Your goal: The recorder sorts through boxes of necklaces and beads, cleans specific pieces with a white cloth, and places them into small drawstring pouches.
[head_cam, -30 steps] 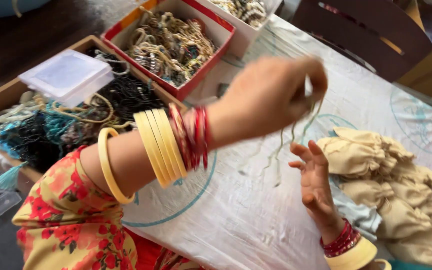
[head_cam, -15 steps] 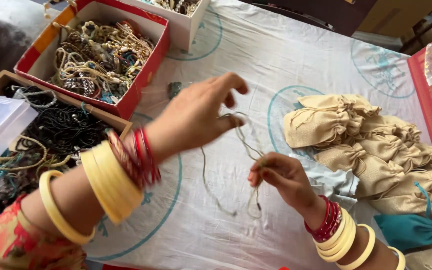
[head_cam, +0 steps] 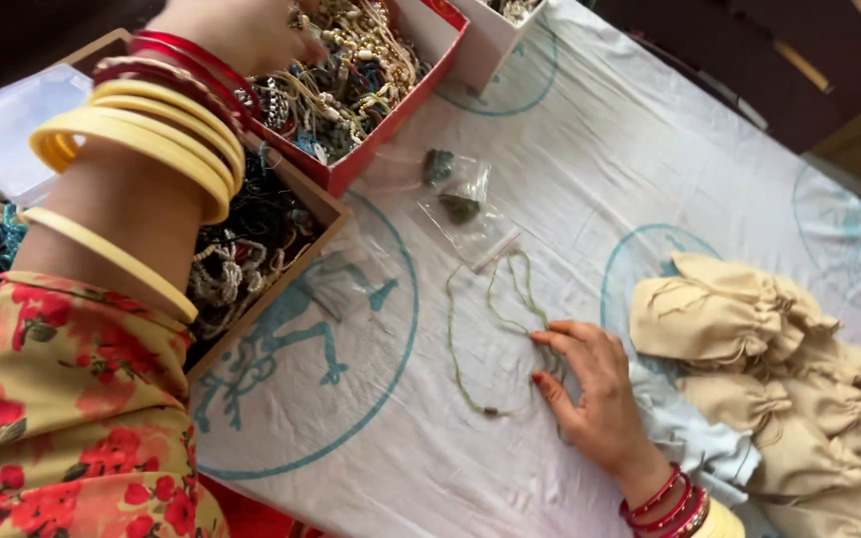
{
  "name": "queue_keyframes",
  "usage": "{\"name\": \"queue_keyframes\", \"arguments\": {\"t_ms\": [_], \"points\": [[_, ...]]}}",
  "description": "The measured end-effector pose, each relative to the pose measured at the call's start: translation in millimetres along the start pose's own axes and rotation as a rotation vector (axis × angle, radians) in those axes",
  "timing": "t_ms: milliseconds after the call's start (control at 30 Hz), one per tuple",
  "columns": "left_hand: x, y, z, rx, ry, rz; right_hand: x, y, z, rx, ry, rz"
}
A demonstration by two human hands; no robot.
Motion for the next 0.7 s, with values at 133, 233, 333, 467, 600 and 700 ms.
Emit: {"name": "queue_keyframes", "arguments": {"t_ms": [133,233,333,467,600,700], "points": [[-27,-9,17,-0.05,0.389,0.207,-3,-1,2,0.024,0.004,0.016],[-23,-14,19,0.007,0.443,0.102,-5,-2,1,0.028,-0.007,0.004],[2,10,33,0.025,0.326,0.114,-4,-2,2,0.03,-0.01,-0.01],[11,47,37,0.058,0.065,0.155,-6,-3,2,0.024,-0.012,-0.012],[-7,35,26,0.095,-0.214,0.194,-4,-1,1,0.018,-0.015,-0.019],[-35,2,6,0.126,-0.425,0.219,-3,0,2,0.012,-0.017,-0.025]]}}
Point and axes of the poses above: each hand's wrist, its own y-axis towards the middle knuckle, its own z-axis out of the palm, x = y × z, the point moved 4 cm from there along y, towards the middle knuckle, and after that the axes turned 10 degrees about -z, right-handed, at the moved point
